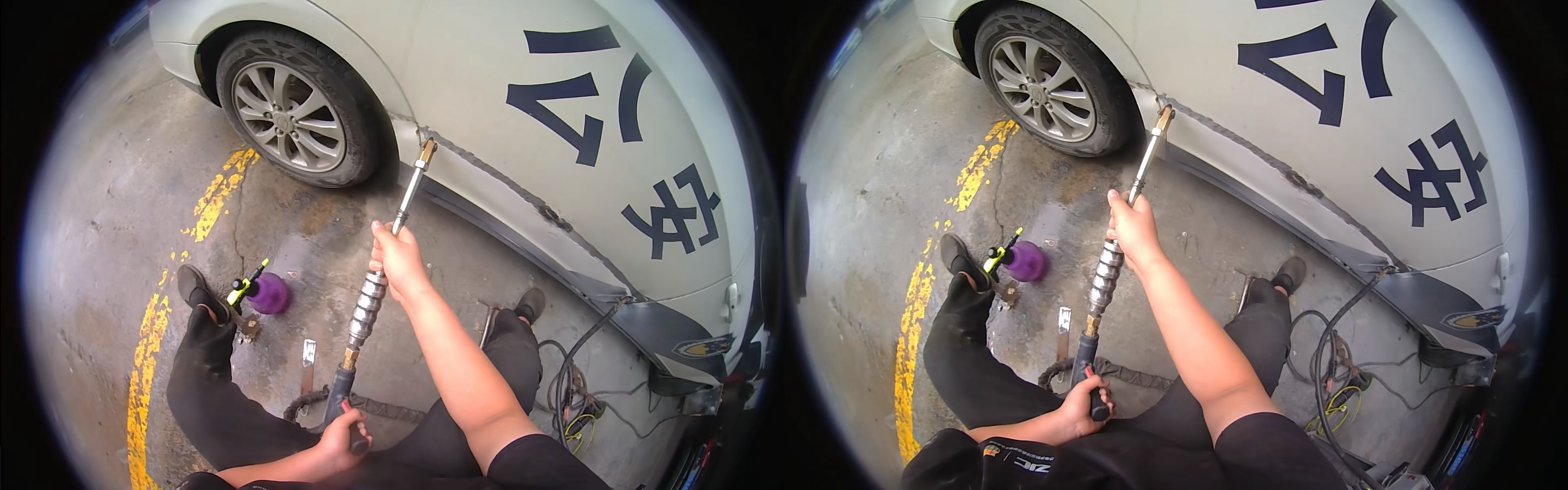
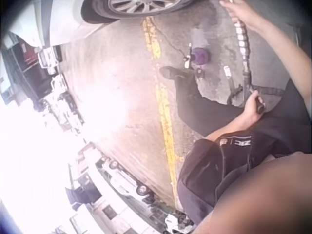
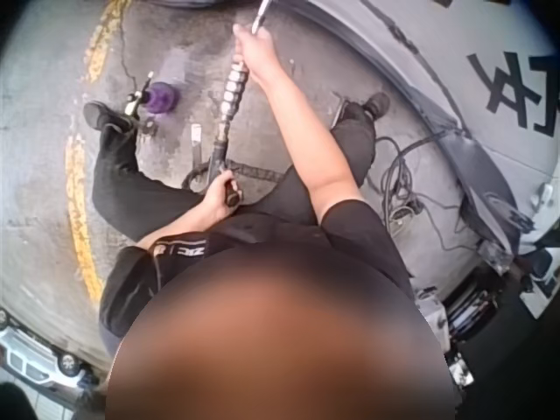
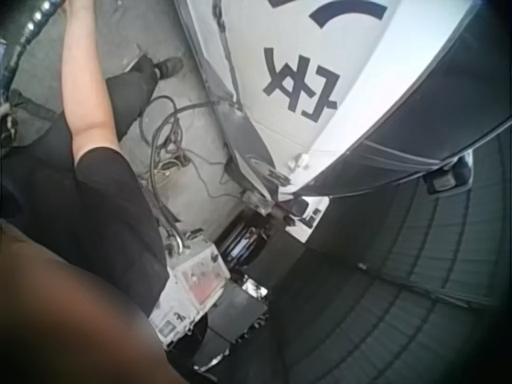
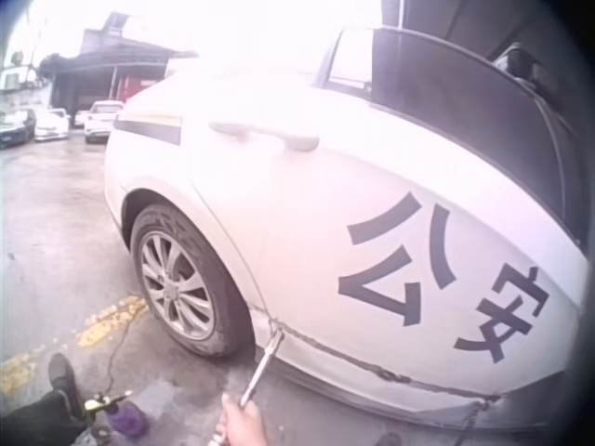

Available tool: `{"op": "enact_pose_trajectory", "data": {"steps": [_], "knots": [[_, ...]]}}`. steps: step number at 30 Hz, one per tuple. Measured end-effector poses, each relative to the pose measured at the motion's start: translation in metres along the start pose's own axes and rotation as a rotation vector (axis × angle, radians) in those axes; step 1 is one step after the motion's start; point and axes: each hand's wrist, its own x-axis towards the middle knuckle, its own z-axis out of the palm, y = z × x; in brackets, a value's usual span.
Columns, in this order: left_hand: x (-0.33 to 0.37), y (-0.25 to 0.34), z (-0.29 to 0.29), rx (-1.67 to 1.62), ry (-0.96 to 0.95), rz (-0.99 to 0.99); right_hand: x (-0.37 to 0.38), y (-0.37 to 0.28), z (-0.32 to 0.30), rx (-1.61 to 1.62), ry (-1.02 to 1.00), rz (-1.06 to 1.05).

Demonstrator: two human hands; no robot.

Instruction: The person uses a dent puller tool to repeatedly pull a dent on the side of a white police car. They also use an angle grinder to smooth the area and a spray bottle to apply liquid. The task focuses on the lower side panel near the rear wheel.

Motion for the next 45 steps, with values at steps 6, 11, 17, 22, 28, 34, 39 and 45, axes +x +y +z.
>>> {"op": "enact_pose_trajectory", "data": {"steps": [6,11,17,22,28,34,39,45], "knots": [[0.004,-0.002,0.007,-0.036,-0.009,-0.050,-0.001,-0.007,-0.003,-0.032,0.045,0.003],[0.005,0.001,0.003,-0.088,0.006,-0.100,-0.001,-0.004,-0.001,-0.027,0.036,-0.004],[0.003,0.002,0.003,-0.084,-0.016,-0.112,-0.003,-0.005,0.003,-0.044,0.063,-0.008],[-0.003,0.007,0.006,-0.120,-0.011,-0.127,-0.003,-0.005,0.001,-0.020,0.044,0.000],[-0.009,0.005,0.014,-0.108,-0.065,-0.133,-0.004,0.000,-0.013,-0.085,0.002,-0.042],[-0.018,0.003,0.023,-0.051,-0.053,-0.085,-0.036,0.049,-0.014,-0.002,0.009,-0.002],[-0.012,0.002,0.019,-0.013,-0.084,-0.065,-0.025,0.016,-0.003,-0.115,0.106,0.073],[-0.010,0.003,0.011,-0.044,-0.060,-0.108,-0.028,-0.019,0.020,0.066,0.028,0.012]]}}
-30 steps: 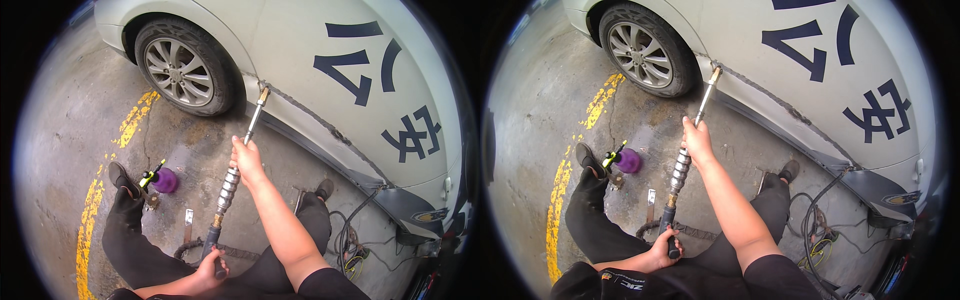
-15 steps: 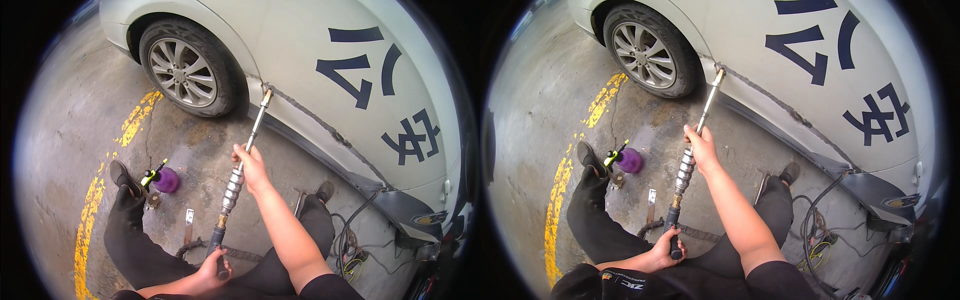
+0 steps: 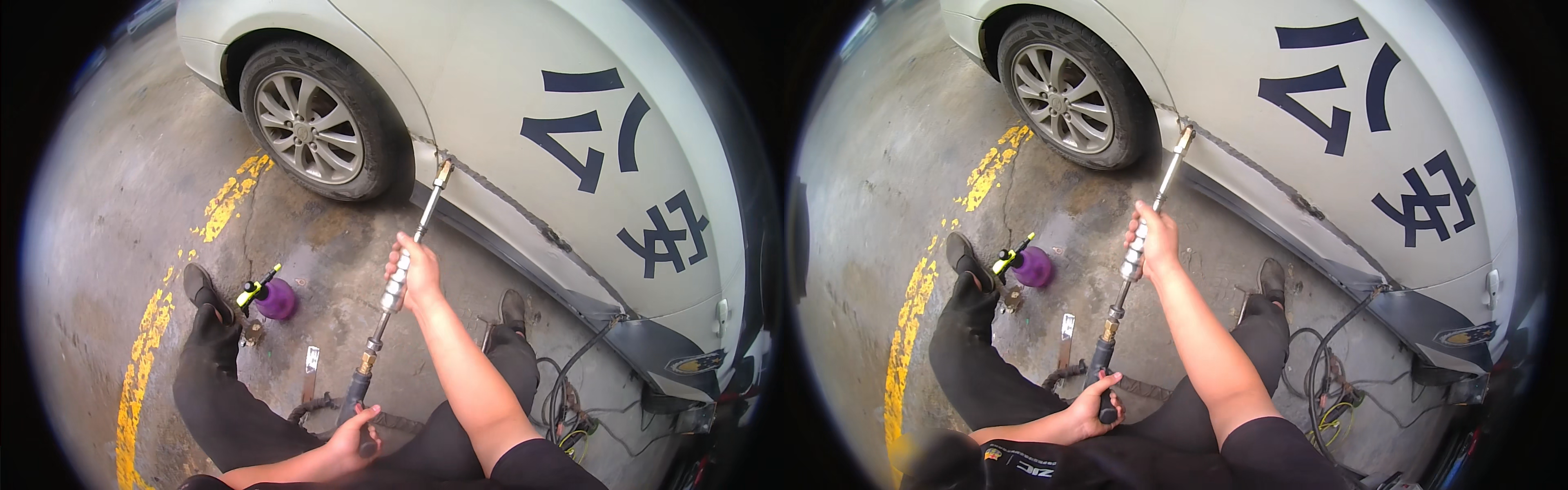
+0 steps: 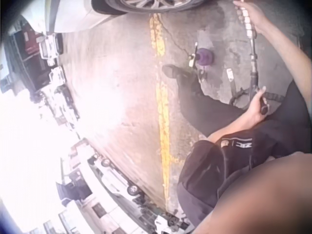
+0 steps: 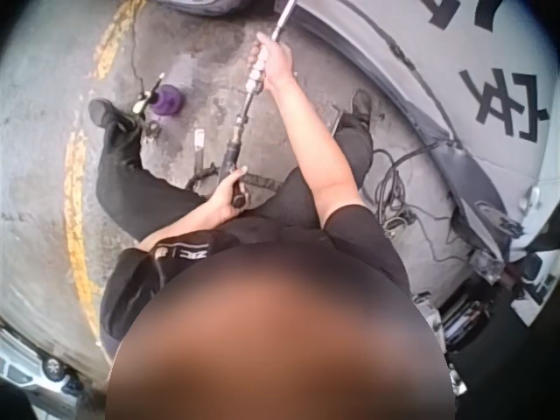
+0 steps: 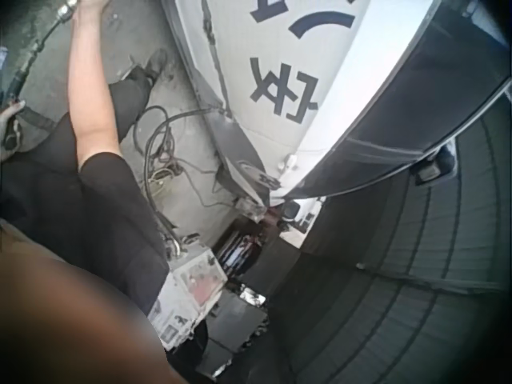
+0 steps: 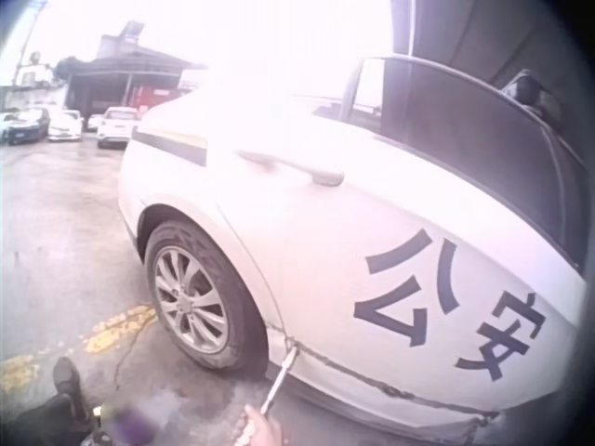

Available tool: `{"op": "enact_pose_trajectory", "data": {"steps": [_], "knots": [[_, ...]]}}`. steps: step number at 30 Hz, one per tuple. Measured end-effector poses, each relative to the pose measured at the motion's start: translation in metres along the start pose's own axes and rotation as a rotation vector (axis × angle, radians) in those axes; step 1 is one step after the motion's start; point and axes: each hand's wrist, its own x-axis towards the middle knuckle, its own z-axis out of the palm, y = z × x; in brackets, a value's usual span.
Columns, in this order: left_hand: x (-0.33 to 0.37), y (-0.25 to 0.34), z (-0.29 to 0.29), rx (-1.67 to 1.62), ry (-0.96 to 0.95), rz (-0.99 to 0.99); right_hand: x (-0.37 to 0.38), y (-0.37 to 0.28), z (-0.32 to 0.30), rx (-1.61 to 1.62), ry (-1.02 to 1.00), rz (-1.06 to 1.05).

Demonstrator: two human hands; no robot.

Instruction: The person uses a dent puller tool to repeatedly pull a dent on the side of a white police car. They also use an angle grinder to smooth the area and a spray bottle to apply liquid. The task focuses on the lower side panel near the rear wheel.

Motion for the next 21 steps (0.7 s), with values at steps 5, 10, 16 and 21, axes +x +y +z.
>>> {"op": "enact_pose_trajectory", "data": {"steps": [5,10,16,21], "knots": [[-0.004,-0.006,0.001,0.098,0.023,0.026,-0.024,0.067,-0.027,0.049,0.041,0.022],[0.003,-0.002,0.004,0.087,0.081,0.058,-0.007,0.075,-0.037,-0.080,0.074,-0.001],[0.007,-0.001,-0.002,0.107,0.055,0.094,0.011,0.031,-0.011,-0.235,0.176,-0.433],[0.008,-0.007,-0.005,0.105,0.020,0.077,0.054,0.008,-0.048,0.085,-0.312,0.111]]}}
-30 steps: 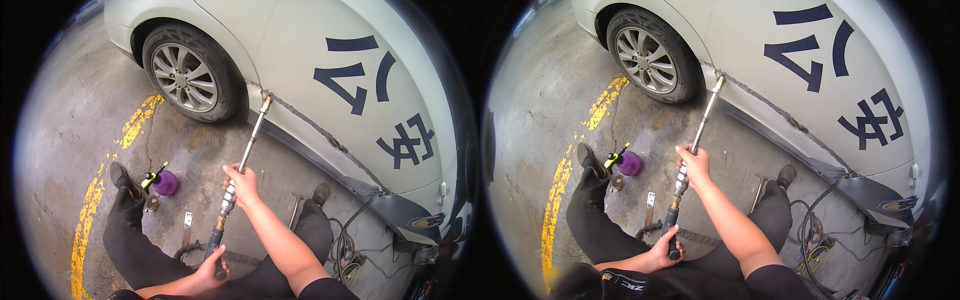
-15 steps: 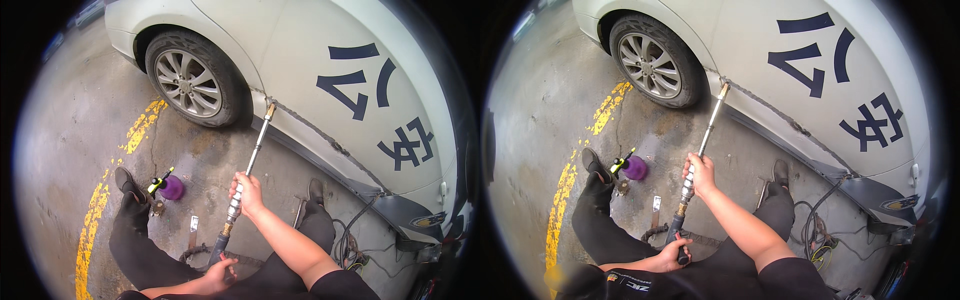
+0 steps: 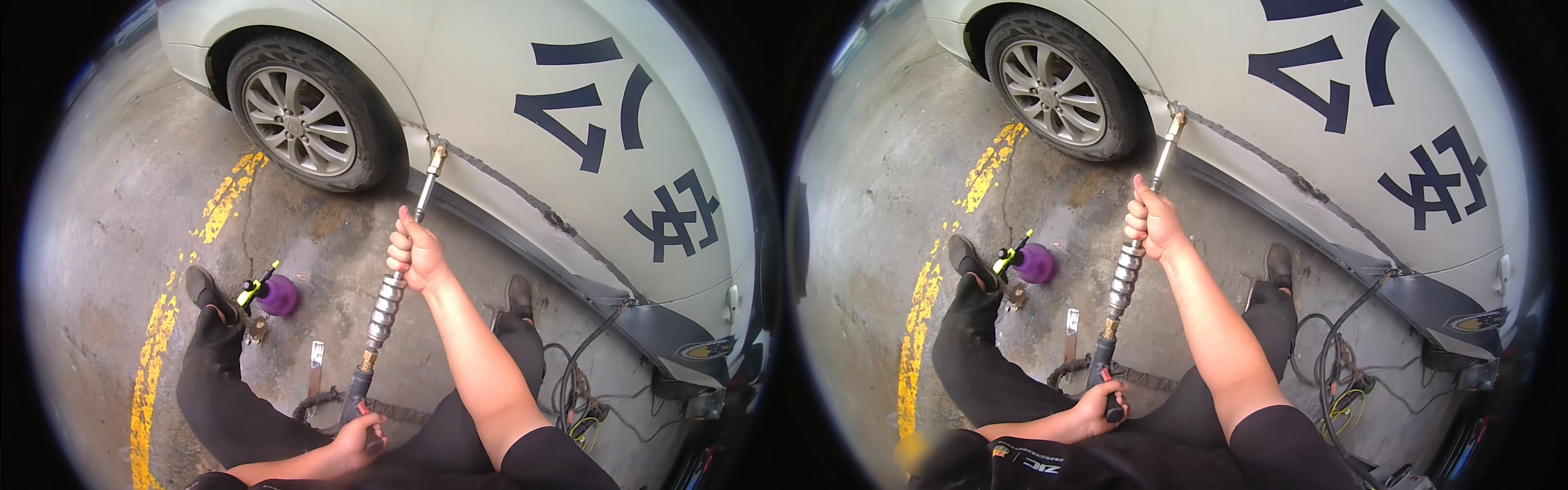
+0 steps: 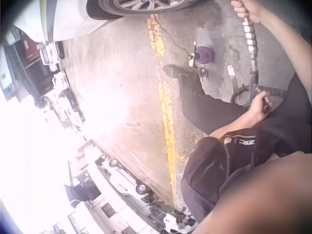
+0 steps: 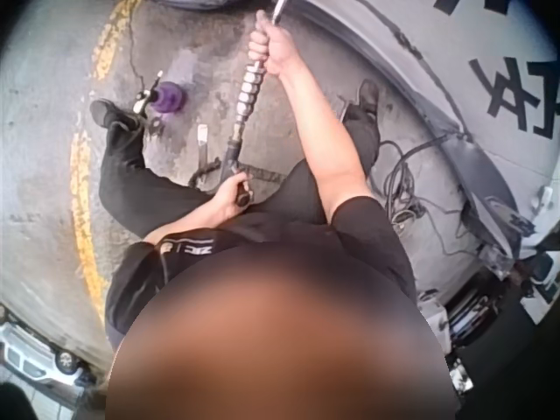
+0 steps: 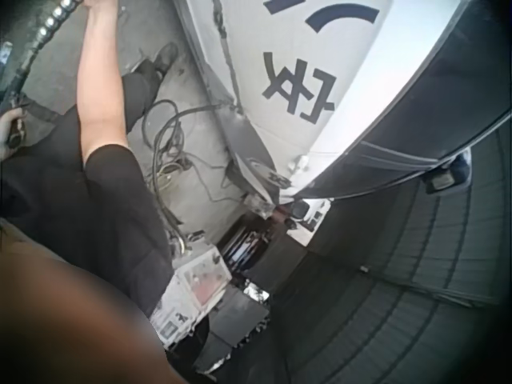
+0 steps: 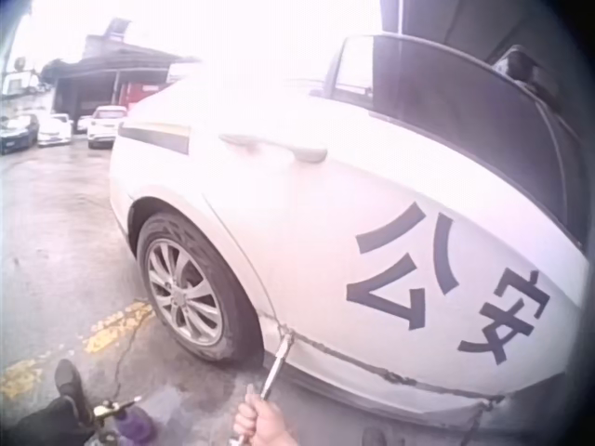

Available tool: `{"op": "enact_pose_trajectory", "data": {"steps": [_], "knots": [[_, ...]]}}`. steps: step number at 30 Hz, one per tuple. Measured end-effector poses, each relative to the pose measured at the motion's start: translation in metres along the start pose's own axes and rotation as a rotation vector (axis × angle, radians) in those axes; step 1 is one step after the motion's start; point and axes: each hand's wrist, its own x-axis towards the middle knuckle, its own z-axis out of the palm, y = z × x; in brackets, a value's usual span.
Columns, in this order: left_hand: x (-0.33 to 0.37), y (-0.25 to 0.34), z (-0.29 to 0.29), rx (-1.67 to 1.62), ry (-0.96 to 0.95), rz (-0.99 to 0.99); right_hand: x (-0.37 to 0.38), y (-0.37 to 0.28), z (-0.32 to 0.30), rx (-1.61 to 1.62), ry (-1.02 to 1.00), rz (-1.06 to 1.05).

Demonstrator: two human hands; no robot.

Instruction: The person uses a dent puller tool to repeatedly pull a dent on the side of a white police car. They also use an angle grinder to smooth the area and a spray bottle to apply liquid. The task focuses on the lower side panel near the rear wheel.

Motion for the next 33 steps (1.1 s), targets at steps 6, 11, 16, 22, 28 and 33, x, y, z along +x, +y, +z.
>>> {"op": "enact_pose_trajectory", "data": {"steps": [6,11,16,22,28,33], "knots": [[-0.009,0.004,0.004,0.014,0.030,-0.027,0.016,-0.006,-0.021,0.316,-0.605,0.110],[-0.005,0.017,-0.002,-0.078,0.088,0.044,-0.004,0.002,0.046,0.090,0.221,-0.059],[-0.002,0.009,-0.003,-0.053,0.105,0.078,-0.015,-0.001,0.059,-0.213,0.385,-0.136],[-0.007,0.001,-0.002,-0.020,0.127,0.027,-0.004,0.007,0.019,0.151,-0.090,0.199],[-0.008,0.005,0.000,-0.043,0.115,0.017,0.002,0.017,0.020,0.092,0.032,0.074],[-0.014,0.009,0.002,-0.043,0.087,-0.003,0.001,0.012,0.026,0.096,0.017,0.047]]}}
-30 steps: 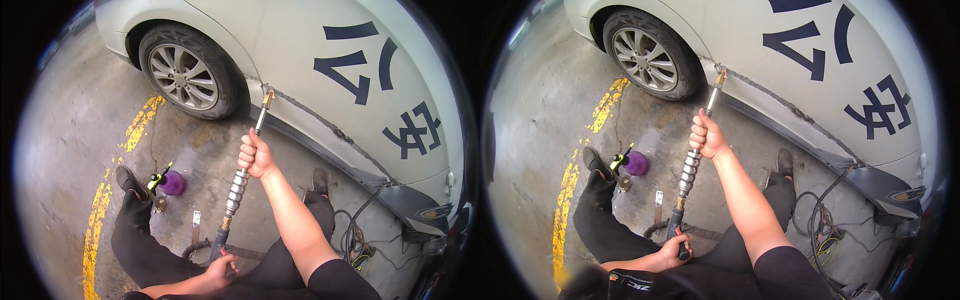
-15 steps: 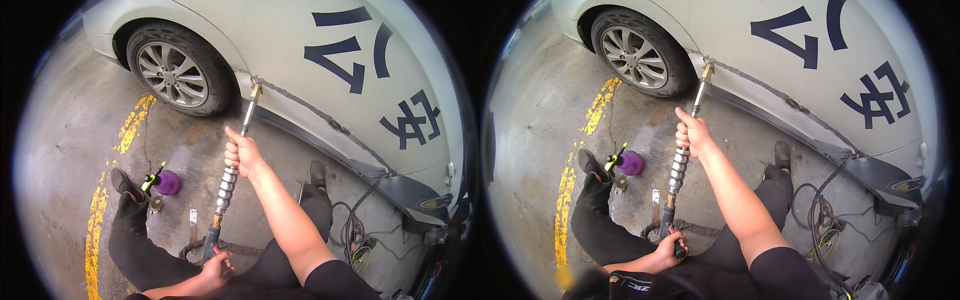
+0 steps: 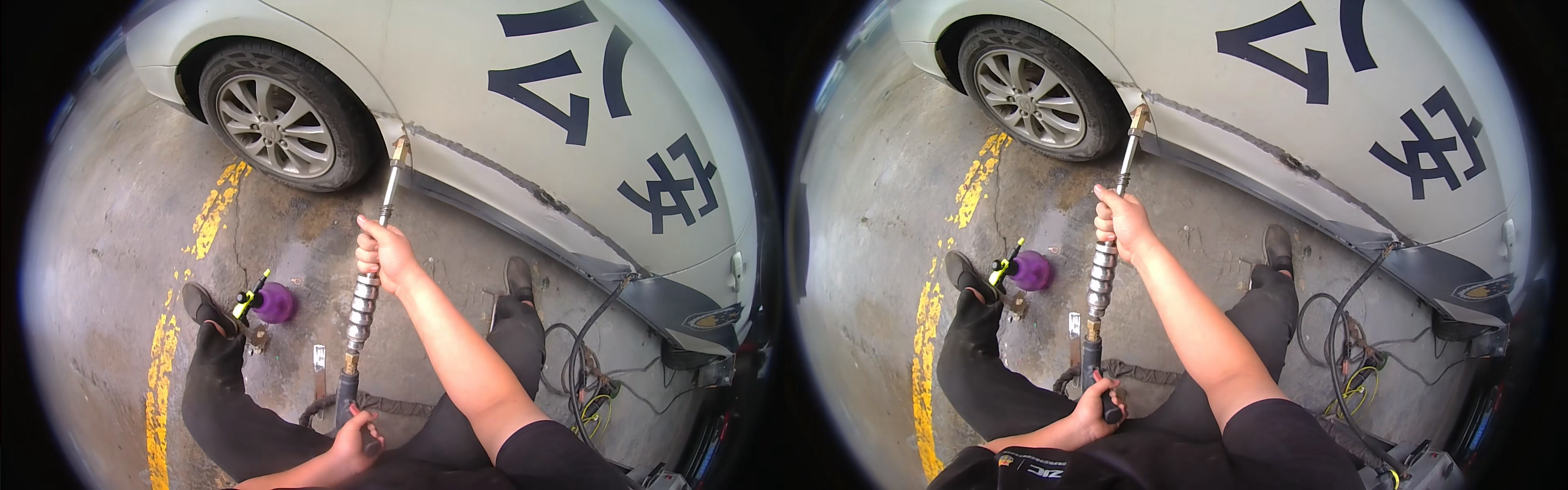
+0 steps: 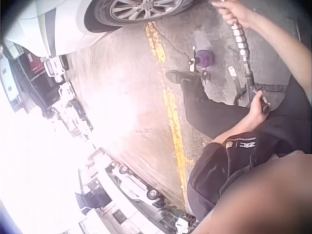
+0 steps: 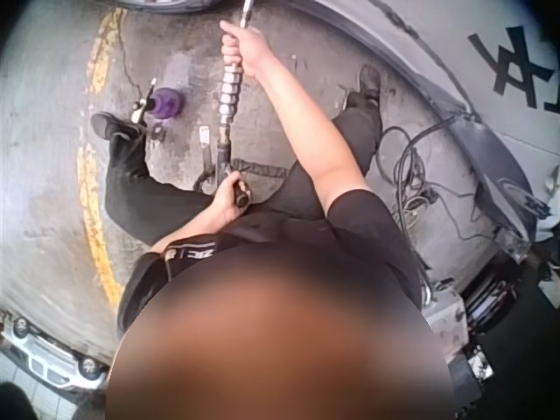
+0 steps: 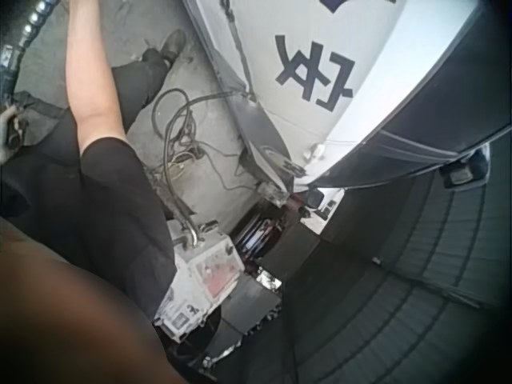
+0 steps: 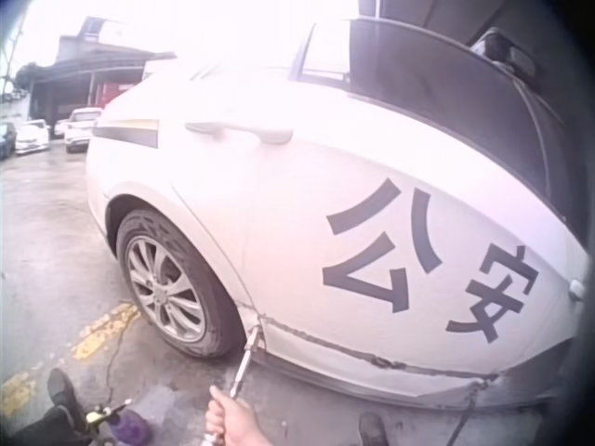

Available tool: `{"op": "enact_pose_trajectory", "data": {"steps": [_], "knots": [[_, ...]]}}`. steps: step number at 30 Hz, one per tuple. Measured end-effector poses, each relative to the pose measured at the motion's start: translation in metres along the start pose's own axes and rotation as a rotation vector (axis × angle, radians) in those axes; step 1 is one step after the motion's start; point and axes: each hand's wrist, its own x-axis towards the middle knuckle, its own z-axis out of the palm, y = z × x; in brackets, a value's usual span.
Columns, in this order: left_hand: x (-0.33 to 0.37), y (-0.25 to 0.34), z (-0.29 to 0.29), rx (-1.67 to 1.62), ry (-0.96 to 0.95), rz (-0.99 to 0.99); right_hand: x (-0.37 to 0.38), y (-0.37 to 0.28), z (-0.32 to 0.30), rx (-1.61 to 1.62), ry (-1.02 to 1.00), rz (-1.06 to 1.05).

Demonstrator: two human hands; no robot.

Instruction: The person uses a dent puller tool to repeatedly pull a dent on the side of a white police car. They also use an angle grinder to smooth the area and a spray bottle to apply liquid. The task focuses on the lower side panel near the rear wheel.

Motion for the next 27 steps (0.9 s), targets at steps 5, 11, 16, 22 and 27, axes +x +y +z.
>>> {"op": "enact_pose_trajectory", "data": {"steps": [5,11,16,22,27], "knots": [[0.005,0.002,-0.003,-0.034,-0.009,-0.003,0.002,0.002,0.005,-0.015,0.061,-0.021],[0.014,0.004,-0.010,-0.085,-0.052,0.006,0.004,-0.002,0.010,-0.015,0.080,-0.034],[0.012,0.005,-0.009,-0.105,-0.040,-0.004,0.001,-0.005,0.013,-0.025,0.100,-0.046],[0.013,0.004,-0.008,-0.091,-0.051,-0.003,-0.002,-0.008,0.015,-0.041,0.108,-0.057],[0.010,0.007,-0.006,-0.096,-0.055,-0.029,-0.003,-0.008,0.017,-0.051,0.107,-0.081]]}}
